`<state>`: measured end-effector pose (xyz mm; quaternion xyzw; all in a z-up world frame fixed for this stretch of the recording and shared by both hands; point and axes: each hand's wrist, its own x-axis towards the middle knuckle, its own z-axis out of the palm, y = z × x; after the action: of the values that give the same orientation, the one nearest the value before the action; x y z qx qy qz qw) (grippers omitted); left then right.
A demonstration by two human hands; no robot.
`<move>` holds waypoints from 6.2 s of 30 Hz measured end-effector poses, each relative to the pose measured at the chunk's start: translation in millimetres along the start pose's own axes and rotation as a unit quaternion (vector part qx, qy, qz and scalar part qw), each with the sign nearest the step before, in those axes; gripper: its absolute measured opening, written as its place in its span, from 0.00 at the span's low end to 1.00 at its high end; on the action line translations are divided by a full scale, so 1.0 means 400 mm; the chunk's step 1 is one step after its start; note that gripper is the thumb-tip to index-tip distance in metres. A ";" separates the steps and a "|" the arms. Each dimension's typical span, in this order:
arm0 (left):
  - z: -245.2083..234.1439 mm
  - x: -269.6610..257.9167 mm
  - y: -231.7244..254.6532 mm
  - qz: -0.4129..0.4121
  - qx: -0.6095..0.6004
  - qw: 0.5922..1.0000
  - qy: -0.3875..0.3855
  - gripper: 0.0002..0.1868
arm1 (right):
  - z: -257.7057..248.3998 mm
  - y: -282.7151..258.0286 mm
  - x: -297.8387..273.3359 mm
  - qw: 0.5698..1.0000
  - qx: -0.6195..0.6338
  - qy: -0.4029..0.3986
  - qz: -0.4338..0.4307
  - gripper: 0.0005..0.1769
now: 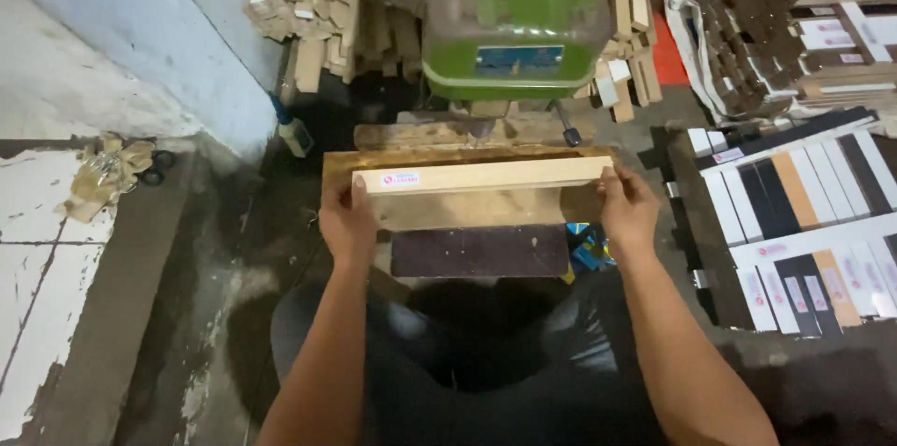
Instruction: A worker uses a specialized punching machine to create holes in long, thin strips of material, likely for assembly or construction.
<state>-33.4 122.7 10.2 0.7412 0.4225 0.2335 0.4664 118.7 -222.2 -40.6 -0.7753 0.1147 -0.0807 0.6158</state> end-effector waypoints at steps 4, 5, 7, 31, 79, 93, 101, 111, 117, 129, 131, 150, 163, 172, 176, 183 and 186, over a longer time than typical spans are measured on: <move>0.020 0.068 -0.039 0.026 0.010 1.000 -0.010 0.19 | 0.052 0.026 0.037 0.999 -0.045 -0.013 0.017 0.13; 0.028 0.072 -0.056 0.023 0.012 1.000 -0.011 0.19 | 0.052 0.057 0.053 0.999 -0.047 -0.013 0.019 0.13; 0.042 0.091 -0.082 0.016 0.034 0.999 -0.029 0.18 | 0.065 0.116 0.092 0.997 -0.067 -0.014 0.043 0.13; 0.080 0.153 -0.054 0.067 0.073 0.994 -0.038 0.20 | 0.061 0.062 0.106 0.994 0.082 -0.060 0.039 0.12; 0.135 0.179 -0.144 0.124 0.067 0.990 -0.016 0.20 | 0.074 0.126 0.117 0.988 0.144 -0.044 -0.034 0.12; 0.185 0.182 -0.160 0.174 0.110 0.977 0.047 0.18 | 0.067 0.092 0.116 0.993 0.100 -0.056 -0.009 0.15; 0.285 0.044 -0.054 0.441 0.222 0.869 -0.032 0.22 | -0.007 -0.170 0.009 0.989 -0.071 -0.102 -0.082 0.20; 0.361 0.120 -0.152 0.539 0.197 0.816 -0.070 0.14 | -0.003 -0.384 -0.036 0.926 -0.193 -0.289 -0.150 0.15; 0.346 0.112 -0.123 0.548 0.177 0.815 -0.068 0.13 | 0.118 -0.311 0.059 0.925 -0.190 -0.317 -0.087 0.18; 0.336 0.101 -0.106 0.543 0.177 0.818 -0.062 0.12 | 0.240 -0.388 0.206 0.937 0.084 -0.331 -0.070 0.14; 0.333 0.102 -0.106 0.546 0.177 0.817 -0.058 0.12 | 0.240 -0.410 0.218 0.933 0.130 -0.328 -0.069 0.13; 0.332 0.096 -0.094 0.570 0.244 0.784 -0.026 0.19 | 0.012 -0.449 -0.032 0.851 -0.036 -0.214 -0.479 0.18; 0.314 0.082 -0.076 0.572 0.227 0.788 -0.012 0.14 | -0.008 -0.389 -0.093 0.874 -0.090 -0.178 -0.443 0.13; 0.328 0.091 -0.099 0.568 0.233 0.788 -0.034 0.14 | 0.000 -0.396 -0.090 0.863 -0.106 -0.146 -0.472 0.10; 0.350 0.107 -0.119 0.583 0.245 0.774 -0.029 0.13 | -0.004 -0.394 -0.025 0.847 -0.124 -0.130 -0.500 0.07; 0.311 0.084 -0.066 0.595 0.324 0.735 -0.026 0.25 | -0.004 -0.446 0.055 0.823 -0.142 -0.126 -0.535 0.09; 0.313 0.086 -0.071 0.594 0.333 0.732 -0.027 0.24 | 0.013 -0.493 0.071 0.844 -0.099 -0.141 -0.509 0.10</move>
<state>66.2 95.9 -73.9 0.9550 -0.0656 0.2875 -0.0329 162.8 -182.5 149.7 -0.7849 -0.3766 -0.2601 0.4177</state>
